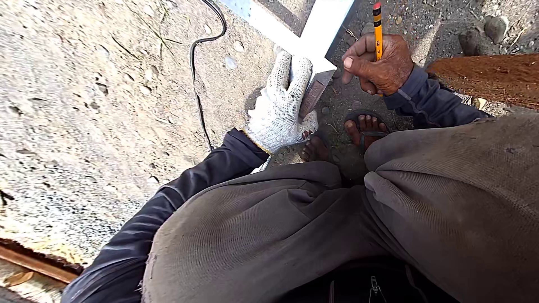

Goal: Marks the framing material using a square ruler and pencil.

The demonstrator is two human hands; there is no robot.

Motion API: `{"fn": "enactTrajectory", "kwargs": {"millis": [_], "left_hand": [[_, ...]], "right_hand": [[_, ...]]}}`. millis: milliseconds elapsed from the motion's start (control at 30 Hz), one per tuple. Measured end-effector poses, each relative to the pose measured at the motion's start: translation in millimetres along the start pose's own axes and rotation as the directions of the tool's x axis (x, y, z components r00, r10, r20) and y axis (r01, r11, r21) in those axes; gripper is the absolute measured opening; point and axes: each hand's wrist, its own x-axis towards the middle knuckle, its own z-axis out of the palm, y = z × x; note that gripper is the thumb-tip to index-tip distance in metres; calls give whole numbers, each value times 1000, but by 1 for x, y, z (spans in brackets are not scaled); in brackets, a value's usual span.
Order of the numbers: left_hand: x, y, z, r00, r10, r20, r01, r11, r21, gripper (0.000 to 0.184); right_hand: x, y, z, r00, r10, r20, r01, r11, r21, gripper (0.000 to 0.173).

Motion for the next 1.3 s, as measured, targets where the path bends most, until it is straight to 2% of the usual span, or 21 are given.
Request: {"fn": "enactTrajectory", "kwargs": {"millis": [200,300,400,800,1300], "left_hand": [[1,0,-1,1000,-10,29,10,1000,-6,103],[1,0,0,999,-9,37,9,1000,8,100],[2,-2,-1,998,-13,60,12,1000,15,109],[2,-1,1,999,-3,37,3,1000,5,97],[2,-1,-2,999,5,39,-5,1000,-8,99]], "right_hand": [[6,2,21,994,93,51,-93,996,-5,23],[10,3,27,994,88,61,-87,996,-10,23],[11,2,29,994,82,68,-81,997,-13,20],[10,4,30,996,63,55,-67,996,61,18],[12,5,28,996,68,66,-73,994,83,16]]}}
